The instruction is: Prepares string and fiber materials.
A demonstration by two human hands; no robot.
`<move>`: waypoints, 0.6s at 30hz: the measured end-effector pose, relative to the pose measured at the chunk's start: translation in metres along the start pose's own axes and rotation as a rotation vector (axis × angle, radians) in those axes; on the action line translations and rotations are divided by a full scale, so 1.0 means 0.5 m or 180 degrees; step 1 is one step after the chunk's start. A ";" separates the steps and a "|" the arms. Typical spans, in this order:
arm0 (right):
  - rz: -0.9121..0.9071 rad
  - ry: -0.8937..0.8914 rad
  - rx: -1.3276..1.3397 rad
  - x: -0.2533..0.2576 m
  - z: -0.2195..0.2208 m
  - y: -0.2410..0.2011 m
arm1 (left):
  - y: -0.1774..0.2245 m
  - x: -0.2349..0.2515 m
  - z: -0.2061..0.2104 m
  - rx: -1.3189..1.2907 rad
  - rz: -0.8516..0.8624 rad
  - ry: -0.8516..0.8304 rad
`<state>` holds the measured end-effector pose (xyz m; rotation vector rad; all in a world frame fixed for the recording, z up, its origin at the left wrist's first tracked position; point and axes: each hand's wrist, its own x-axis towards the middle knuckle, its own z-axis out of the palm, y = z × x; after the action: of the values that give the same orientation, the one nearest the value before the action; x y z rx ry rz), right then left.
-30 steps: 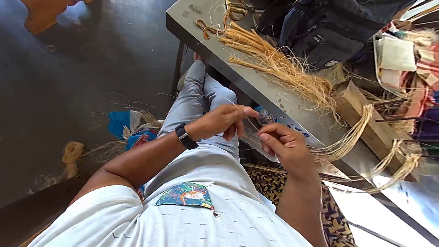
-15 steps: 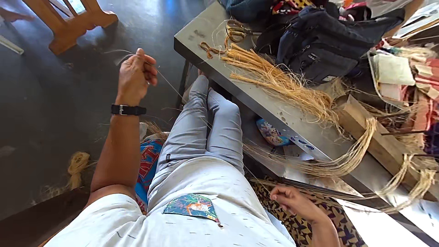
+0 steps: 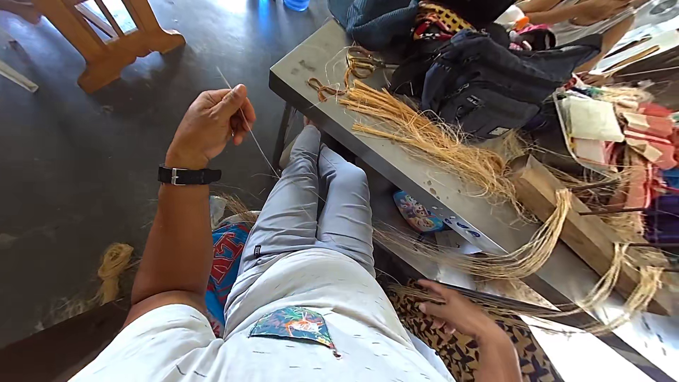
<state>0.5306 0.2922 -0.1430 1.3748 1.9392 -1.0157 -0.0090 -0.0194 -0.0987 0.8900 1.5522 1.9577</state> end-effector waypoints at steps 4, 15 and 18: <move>-0.1257 0.1031 0.0098 -0.071 -0.063 -0.146 | 0.030 0.013 0.049 0.0091 0.0098 -0.0504; -0.3477 -0.0699 0.2270 -0.087 0.043 -0.592 | 0.069 0.047 0.208 -0.0192 0.0317 -0.1127; -0.3294 -0.1181 0.2555 -0.080 0.067 -0.638 | 0.072 0.054 0.215 -0.0200 0.0327 -0.1062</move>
<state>0.2425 0.1820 -0.0464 0.2872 1.9833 -2.5052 0.0534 0.0621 -0.0430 1.2192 1.2693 1.8022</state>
